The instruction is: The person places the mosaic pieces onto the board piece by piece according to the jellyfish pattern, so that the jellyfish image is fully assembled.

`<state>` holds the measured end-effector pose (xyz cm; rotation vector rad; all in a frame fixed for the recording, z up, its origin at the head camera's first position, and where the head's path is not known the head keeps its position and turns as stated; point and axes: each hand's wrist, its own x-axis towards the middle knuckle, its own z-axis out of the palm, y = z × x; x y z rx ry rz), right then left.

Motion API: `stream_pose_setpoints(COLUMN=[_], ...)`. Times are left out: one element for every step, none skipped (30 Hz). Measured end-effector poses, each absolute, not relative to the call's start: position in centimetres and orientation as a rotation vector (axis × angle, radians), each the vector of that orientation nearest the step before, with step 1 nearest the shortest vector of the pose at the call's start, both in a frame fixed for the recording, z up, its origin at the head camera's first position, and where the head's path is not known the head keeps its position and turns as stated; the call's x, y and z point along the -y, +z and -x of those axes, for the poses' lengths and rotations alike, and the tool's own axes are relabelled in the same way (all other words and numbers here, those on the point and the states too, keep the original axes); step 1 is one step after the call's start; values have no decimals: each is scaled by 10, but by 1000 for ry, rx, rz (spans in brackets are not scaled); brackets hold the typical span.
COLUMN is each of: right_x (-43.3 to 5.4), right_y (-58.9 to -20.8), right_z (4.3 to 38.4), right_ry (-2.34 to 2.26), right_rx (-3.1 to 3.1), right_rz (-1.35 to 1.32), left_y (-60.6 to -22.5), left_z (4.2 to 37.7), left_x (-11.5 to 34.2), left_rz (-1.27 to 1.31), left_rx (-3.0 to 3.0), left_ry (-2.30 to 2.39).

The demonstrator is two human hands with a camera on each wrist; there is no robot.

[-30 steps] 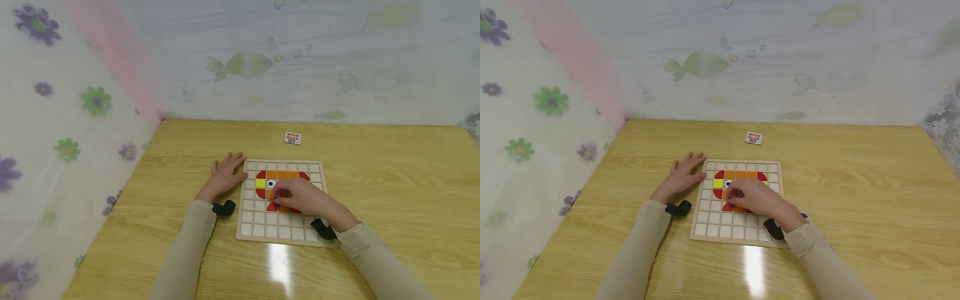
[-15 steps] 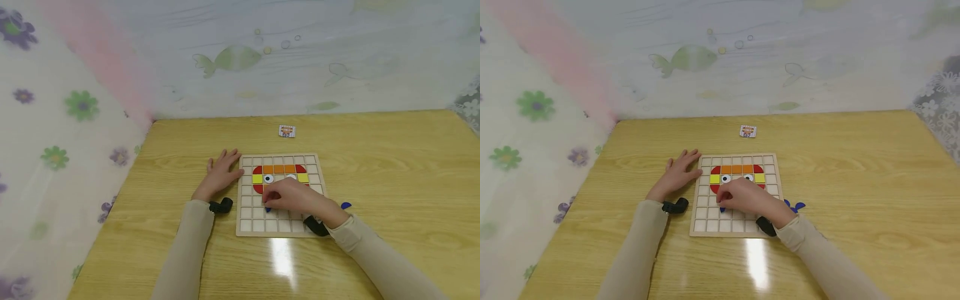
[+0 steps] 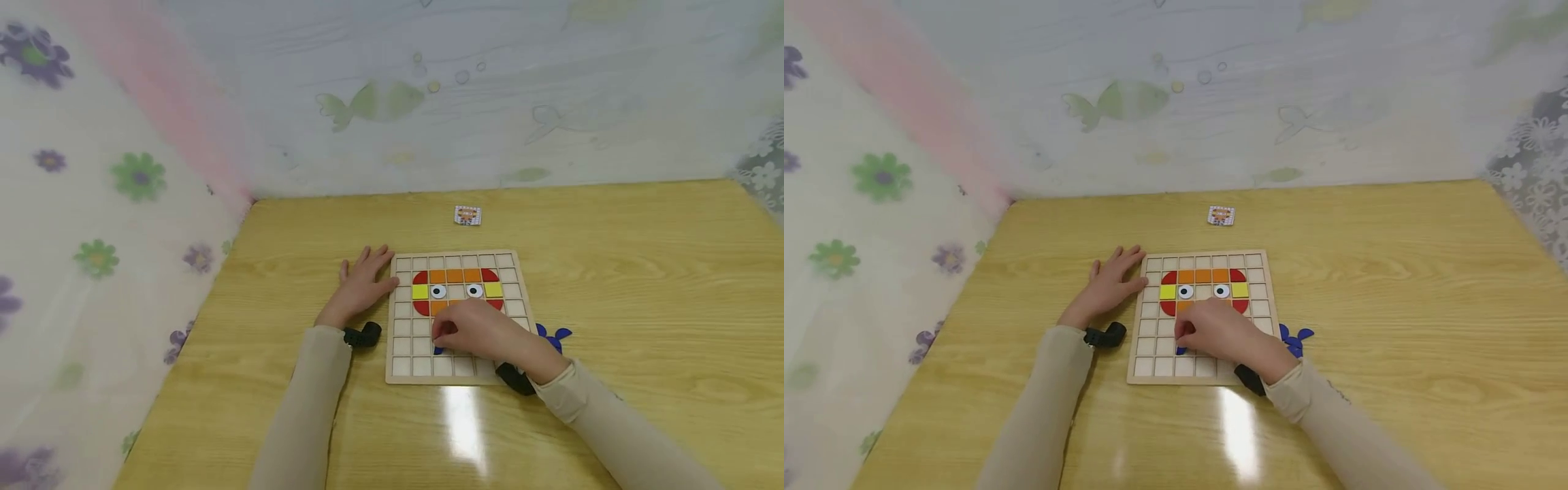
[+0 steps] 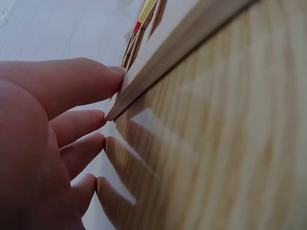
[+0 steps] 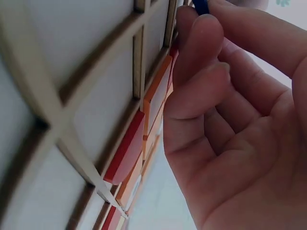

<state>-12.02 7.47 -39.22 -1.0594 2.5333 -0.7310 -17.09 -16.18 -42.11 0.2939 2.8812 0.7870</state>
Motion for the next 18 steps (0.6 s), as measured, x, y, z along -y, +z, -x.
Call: stream_pose_setpoints(right_x=[-75, -75, -75, -74, -73, -72, -72, -72, -72, -72, -73, -73, -73, -73, -72, -72, -71, -70], right_y=[-393, -393, -394, -394, -394, -394, -394, -394, -394, -393, -393, -393, -392, -392, -392, -393, -393, -393], right_z=[119, 119, 118, 118, 117, 117, 117, 116, 116, 115, 115, 115, 115, 115, 115, 115, 115, 115], right_ry=[-736, -737, -732, -723, -717, -709, -707, -700, -700, -698, -692, -684, -675, -665, -657, -647, -641, -637], right_rx=[-2545, -2562, -2578, -2587, -2594, -2602, -2607, -2614, -2621, -2630, -2640, -2649, -2655, -2662, -2667, -2669, -2666, -2662], right_rz=[1067, 1068, 1076, 1086, 1094, 1101, 1106, 1101, 1103, 1105, 1110, 1117, 1128, 1140, 1152, 1164, 1169, 1173], left_y=[-422, -422, -422, -422, -422, -422, -422, -421, -421, -420, -419, -419, -419, -419, -419, -419, -420, -421], left_z=[171, 172, 172, 172, 171, 171, 171, 171, 172, 172, 172, 173, 173, 173, 173, 173, 172, 172], left_x=[161, 161, 160, 161, 162, 162, 163, 163, 162, 162, 162, 161, 161, 161, 161, 162, 162, 163], left_rz=[-297, -301, -306, -306, -308, -309, -314, -322, -326, -332, -334, -334, -335, -332, -326, -322, -315, -310], left_rx=[-2878, -2877, -2880, -2881, -2882, -2882, -2883, -2883, -2879, -2876, -2872, -2869, -2867, -2866, -2866, -2870, -2870, -2872], left_ry=[797, 811, 815, 813, 810, 806, 803, 803, 804, 808, 811, 814, 816, 816, 816, 813, 812, 812])
